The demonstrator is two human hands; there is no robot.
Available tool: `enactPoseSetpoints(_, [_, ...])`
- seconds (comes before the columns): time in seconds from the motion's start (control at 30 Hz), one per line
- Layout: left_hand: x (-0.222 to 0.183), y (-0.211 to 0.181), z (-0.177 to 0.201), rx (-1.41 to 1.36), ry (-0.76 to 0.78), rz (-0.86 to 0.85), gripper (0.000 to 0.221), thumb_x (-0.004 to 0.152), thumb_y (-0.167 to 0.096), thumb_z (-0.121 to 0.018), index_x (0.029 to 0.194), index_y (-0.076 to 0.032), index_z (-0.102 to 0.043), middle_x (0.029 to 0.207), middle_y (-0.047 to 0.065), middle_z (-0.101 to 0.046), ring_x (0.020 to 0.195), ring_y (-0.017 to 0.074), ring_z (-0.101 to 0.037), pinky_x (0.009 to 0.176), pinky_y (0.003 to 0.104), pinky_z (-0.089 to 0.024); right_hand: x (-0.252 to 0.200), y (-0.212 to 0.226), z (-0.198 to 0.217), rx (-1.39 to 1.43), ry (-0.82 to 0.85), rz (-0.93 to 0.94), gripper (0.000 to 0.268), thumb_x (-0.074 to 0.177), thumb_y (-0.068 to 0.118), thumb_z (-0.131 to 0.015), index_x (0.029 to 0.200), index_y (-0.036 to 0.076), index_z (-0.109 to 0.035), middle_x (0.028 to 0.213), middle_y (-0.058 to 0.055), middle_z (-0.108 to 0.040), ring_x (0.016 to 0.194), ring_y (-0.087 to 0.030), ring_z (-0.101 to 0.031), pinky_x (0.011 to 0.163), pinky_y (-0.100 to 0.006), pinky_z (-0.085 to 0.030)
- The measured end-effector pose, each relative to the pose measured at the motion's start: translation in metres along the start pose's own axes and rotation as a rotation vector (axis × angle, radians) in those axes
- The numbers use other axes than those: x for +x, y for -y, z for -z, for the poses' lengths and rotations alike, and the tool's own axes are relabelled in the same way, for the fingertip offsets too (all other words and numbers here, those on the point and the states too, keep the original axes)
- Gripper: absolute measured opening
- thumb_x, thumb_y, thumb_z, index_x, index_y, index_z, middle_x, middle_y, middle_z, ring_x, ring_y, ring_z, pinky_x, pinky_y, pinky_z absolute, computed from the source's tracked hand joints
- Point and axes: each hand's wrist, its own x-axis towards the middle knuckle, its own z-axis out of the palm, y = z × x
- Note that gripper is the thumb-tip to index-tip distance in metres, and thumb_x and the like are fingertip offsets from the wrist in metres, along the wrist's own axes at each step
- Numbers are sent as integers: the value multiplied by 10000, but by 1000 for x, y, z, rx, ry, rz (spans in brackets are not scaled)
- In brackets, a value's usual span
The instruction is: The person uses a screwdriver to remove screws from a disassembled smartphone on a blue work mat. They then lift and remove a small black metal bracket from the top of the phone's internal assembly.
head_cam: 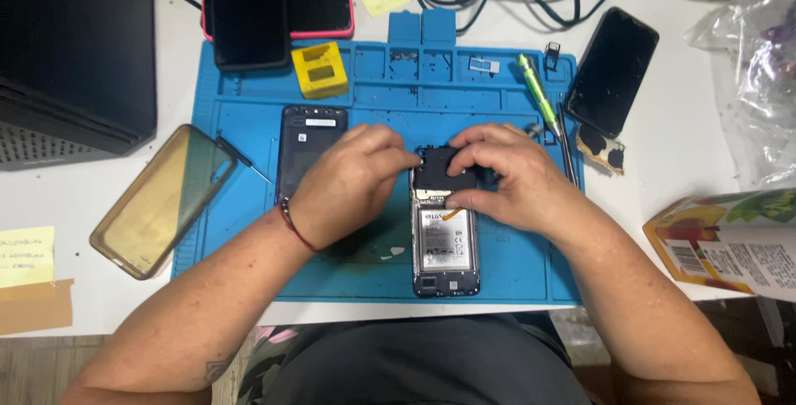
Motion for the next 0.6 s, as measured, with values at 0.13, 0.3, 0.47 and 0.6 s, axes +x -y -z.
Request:
enactPoseSetpoints(0.13, [4, -4, 5, 45, 76, 31, 166, 887, 32, -674, 1007, -68, -730, 1010, 132, -660, 905, 393, -660, 770, 472, -556, 2, -1, -2, -31, 35, 34, 316, 691, 227, -959, 951, 155, -795, 1126, -113, -732, 1073, -384, -684, 934, -488, -523])
enactPoseSetpoints(0.3, [2, -11, 11, 41, 193, 69, 201, 877, -34, -710, 1075, -55, -741, 1117, 151, -676, 991, 417, -662, 793, 496, -536, 2, 0, -3, -41, 55, 41, 281, 719, 246, -946, 952, 175, -806, 1116, -100, -734, 1088, -393, -673, 972, -505, -507])
enactPoseSetpoints(0.47, [-3, -6, 7, 55, 251, 86, 273, 884, -101, -732, 1157, -124, -738, 1225, 141, -678, 1135, 400, -640, 893, 500, -498, 3, -3, 0, -42, 67, 41, 255, 740, 228, -929, 959, 182, -807, 1116, -74, -753, 1091, -371, -684, 976, -498, -511])
enactPoseSetpoints(0.6, [-2, -7, 6, 49, 248, 94, 294, 876, -104, -747, 1168, -129, -731, 1227, 133, -676, 1148, 390, -630, 905, 494, -490, 3, -1, 1, -25, 56, 42, 300, 732, 219, -945, 983, 150, -798, 1100, -91, -764, 1075, -377, -694, 960, -503, -519])
